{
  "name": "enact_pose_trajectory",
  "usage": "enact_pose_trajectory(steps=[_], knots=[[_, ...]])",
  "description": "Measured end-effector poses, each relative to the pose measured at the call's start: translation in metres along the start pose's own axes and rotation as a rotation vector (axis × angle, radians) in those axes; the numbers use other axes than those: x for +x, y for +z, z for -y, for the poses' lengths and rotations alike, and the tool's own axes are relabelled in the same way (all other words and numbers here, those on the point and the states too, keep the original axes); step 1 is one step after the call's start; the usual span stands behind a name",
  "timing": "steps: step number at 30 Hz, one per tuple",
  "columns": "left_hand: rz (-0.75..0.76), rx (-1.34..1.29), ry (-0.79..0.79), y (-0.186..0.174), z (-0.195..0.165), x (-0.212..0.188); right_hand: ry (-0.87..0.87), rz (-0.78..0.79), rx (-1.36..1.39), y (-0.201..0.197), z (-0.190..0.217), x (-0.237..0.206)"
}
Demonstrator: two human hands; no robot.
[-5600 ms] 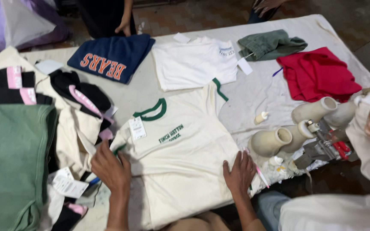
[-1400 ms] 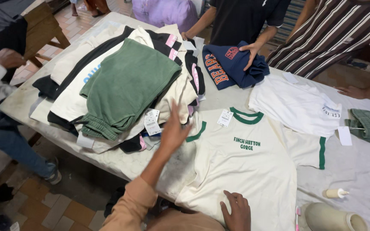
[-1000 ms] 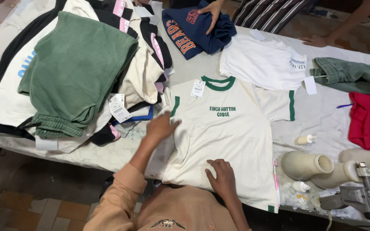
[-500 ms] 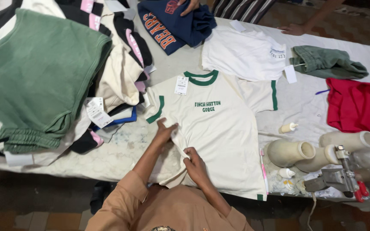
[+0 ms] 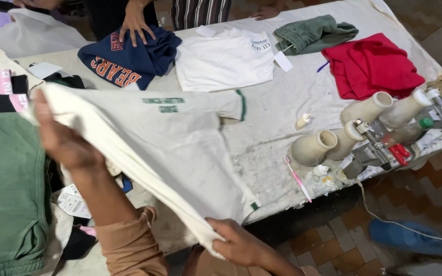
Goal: The person smooths a white t-shirt flat on the work table, presses a small cup against the fabric, then folds the t-shirt. They then straighten and fold a pair of green sweatpants and place it on a pile of folded garments.
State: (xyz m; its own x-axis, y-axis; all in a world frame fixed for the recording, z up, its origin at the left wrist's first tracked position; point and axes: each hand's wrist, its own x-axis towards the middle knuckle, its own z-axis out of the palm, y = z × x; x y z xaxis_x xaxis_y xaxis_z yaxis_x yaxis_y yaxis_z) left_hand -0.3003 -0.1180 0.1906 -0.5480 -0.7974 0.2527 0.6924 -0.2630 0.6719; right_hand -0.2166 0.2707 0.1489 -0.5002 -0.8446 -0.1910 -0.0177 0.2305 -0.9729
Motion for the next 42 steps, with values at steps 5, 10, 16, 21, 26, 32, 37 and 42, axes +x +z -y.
enact_pose_trajectory(steps=[5,10,16,21,26,32,37,42], knots=[[0.194,-0.005,0.299,0.066,-0.062,0.047,-0.388,-0.089,0.137,0.000,0.046,-0.056],[0.531,0.563,0.208,0.181,0.124,0.059,-0.397,-0.384,0.676,-0.030,0.006,-0.047],[1.015,1.133,-0.096,0.162,0.303,-0.058,-0.015,-1.083,0.516,-0.081,-0.110,-0.040],[1.314,1.338,-0.145,0.030,0.261,-0.211,0.586,-1.206,0.099,-0.098,-0.207,-0.075],[0.811,1.438,-0.120,-0.091,0.095,-0.291,0.599,-1.154,-0.045,-0.097,-0.256,-0.101],[0.575,1.624,-1.289,-0.131,0.026,-0.319,0.779,-1.265,-0.244,-0.116,-0.256,-0.094],[0.522,1.402,-1.095,-0.131,0.066,-0.346,0.771,-1.183,-0.507,-0.123,-0.244,-0.093],[0.603,1.501,-1.000,-0.145,0.050,-0.356,0.894,-1.146,-0.514,-0.123,-0.240,-0.122]])
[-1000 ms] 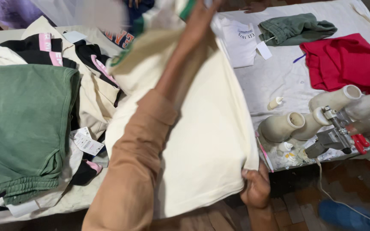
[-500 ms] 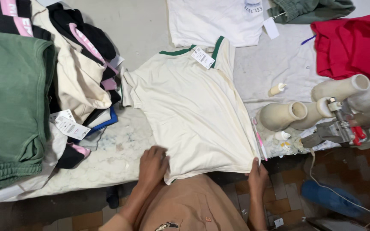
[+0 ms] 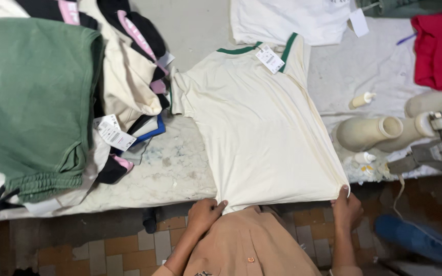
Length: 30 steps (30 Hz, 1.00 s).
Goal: The person smooths a white t-shirt flat on the work table, presses a small cup against the fabric, then folds the t-shirt. They then straighten and fold a pair of green sweatpants and place it on a pile of folded garments.
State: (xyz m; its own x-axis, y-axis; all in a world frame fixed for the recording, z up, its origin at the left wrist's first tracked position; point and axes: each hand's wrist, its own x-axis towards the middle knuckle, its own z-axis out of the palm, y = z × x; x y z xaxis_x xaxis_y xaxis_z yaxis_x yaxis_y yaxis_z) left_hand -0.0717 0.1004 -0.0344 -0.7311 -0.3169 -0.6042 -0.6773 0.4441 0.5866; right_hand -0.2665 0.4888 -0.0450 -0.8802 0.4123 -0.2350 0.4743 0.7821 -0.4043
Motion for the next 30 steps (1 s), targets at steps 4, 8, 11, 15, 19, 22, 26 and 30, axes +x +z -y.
enact_pose_trajectory(steps=[4,8,11,15,19,22,26,30], knots=[[0.063,0.133,-0.098,-0.018,0.005,-0.020,-0.004,-0.052,-0.294,-0.012,-0.015,-0.015],[0.204,0.356,-0.083,-0.050,-0.001,-0.020,-0.177,-0.215,-0.456,-0.029,-0.001,-0.048],[-0.008,0.125,-0.100,-0.089,-0.014,0.003,-0.359,-0.251,-0.016,-0.033,0.046,-0.046],[-0.577,-0.010,0.208,-0.145,-0.064,0.081,-0.843,-0.243,0.187,0.003,0.162,0.016],[-0.745,0.149,0.656,-0.176,-0.148,0.197,-1.051,-0.432,0.106,0.054,0.290,0.097],[-0.671,0.251,0.737,-0.177,-0.207,0.282,-1.075,-0.350,-0.041,0.083,0.341,0.150],[-0.552,0.372,0.770,-0.135,-0.267,0.358,-0.721,-0.341,0.308,0.100,0.339,0.214],[-0.724,0.457,1.027,-0.082,-0.313,0.398,-0.059,-0.122,0.980,0.090,0.307,0.262]])
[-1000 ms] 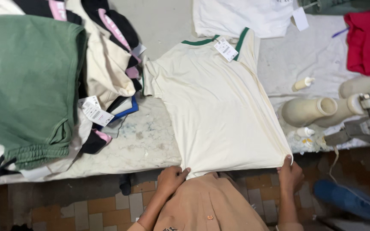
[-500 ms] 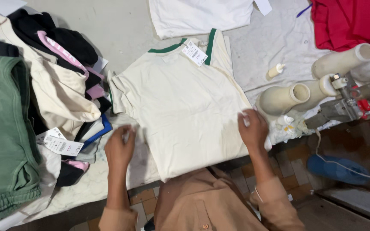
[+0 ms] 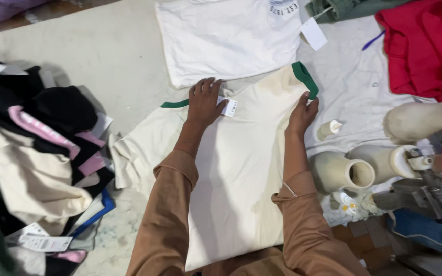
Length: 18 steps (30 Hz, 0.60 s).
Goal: The person smooths a white t-shirt flat on the work table, presses a small cup against the fabric, then folds the t-shirt. They then straighten and fold a pair of green sweatpants and place it on a pile of folded garments.
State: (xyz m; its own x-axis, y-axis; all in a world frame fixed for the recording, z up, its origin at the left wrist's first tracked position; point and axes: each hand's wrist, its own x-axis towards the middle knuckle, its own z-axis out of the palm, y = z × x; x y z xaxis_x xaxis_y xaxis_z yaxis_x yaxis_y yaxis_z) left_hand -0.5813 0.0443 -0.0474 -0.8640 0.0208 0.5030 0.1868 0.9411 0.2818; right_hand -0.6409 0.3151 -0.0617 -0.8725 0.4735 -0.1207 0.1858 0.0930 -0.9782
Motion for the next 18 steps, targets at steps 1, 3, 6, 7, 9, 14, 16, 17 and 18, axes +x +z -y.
enact_pose_trajectory(steps=[1,3,6,7,9,14,16,17,18], knots=[[0.017,0.014,-0.001,0.012,-0.005,0.008,-0.001,0.004,0.114,-0.004,-0.003,0.007],[0.082,0.069,0.018,0.031,-0.008,0.027,0.015,0.023,0.232,-0.006,-0.004,0.020],[0.199,0.147,0.034,0.044,-0.009,0.048,0.098,0.049,0.255,-0.006,-0.009,0.028],[0.197,0.149,0.021,0.046,-0.010,0.055,0.123,0.045,0.286,-0.005,-0.010,0.031],[0.205,0.144,-0.012,0.049,-0.012,0.066,0.143,0.047,0.325,-0.003,-0.012,0.036],[0.050,0.100,-0.086,0.036,-0.037,0.047,0.181,0.074,0.417,-0.006,-0.018,0.038],[0.031,0.025,-0.177,0.024,-0.055,0.009,0.196,0.131,0.500,-0.009,-0.018,0.034],[0.020,-0.019,-0.224,0.018,-0.068,-0.014,0.201,0.154,0.538,-0.011,-0.016,0.032],[0.080,-0.014,-0.286,0.010,-0.085,-0.042,0.209,0.145,0.504,-0.012,-0.013,0.030]])
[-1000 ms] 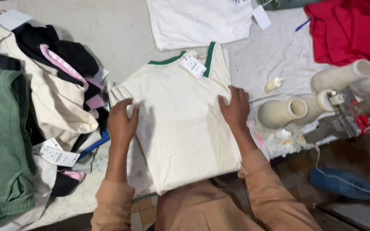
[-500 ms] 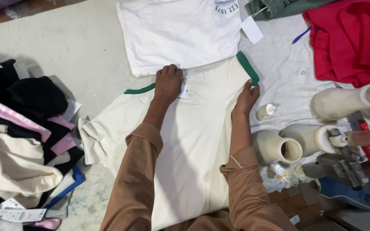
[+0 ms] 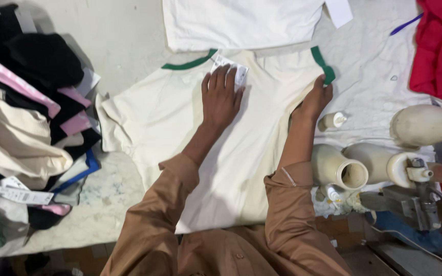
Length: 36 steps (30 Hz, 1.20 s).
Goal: The person smooths a white t-shirt flat on the work table, presses a small cup against the fabric, then folds the t-shirt. They then straighten and fold a pair of green sweatpants and place it on a pile of folded garments.
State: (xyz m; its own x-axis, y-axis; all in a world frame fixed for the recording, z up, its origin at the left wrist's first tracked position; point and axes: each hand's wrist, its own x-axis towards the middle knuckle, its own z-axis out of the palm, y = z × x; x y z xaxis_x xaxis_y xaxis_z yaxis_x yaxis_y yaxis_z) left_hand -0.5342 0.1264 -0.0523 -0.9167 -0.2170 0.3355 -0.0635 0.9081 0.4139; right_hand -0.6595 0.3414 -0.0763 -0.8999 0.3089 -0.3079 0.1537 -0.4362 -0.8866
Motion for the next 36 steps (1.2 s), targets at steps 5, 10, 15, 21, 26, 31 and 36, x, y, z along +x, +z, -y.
enact_pose_trajectory(steps=[5,10,15,21,26,31,36], knots=[[0.432,-0.026,0.072,-0.043,-0.064,-0.184,0.034,0.206,0.084,0.008,0.029,-0.023],[0.401,-0.497,0.475,-0.089,-0.063,-0.261,-0.293,0.627,-0.236,0.050,0.037,-0.100],[0.030,-0.303,-0.020,-0.141,0.014,-0.236,-0.883,1.282,-0.870,0.072,0.015,-0.214],[-0.322,-0.015,-0.751,-0.189,0.120,-0.237,-0.818,1.088,-1.226,0.004,0.016,-0.287],[-0.379,-0.543,-1.065,-0.156,0.192,-0.200,-0.817,0.885,-1.403,-0.075,0.005,-0.303],[-1.009,-1.623,-1.395,-0.146,0.217,-0.120,-0.957,0.823,-1.452,-0.103,-0.017,-0.312],[-1.055,-0.655,-0.581,-0.142,0.143,-0.076,-0.993,0.765,-1.439,-0.103,-0.020,-0.312]])
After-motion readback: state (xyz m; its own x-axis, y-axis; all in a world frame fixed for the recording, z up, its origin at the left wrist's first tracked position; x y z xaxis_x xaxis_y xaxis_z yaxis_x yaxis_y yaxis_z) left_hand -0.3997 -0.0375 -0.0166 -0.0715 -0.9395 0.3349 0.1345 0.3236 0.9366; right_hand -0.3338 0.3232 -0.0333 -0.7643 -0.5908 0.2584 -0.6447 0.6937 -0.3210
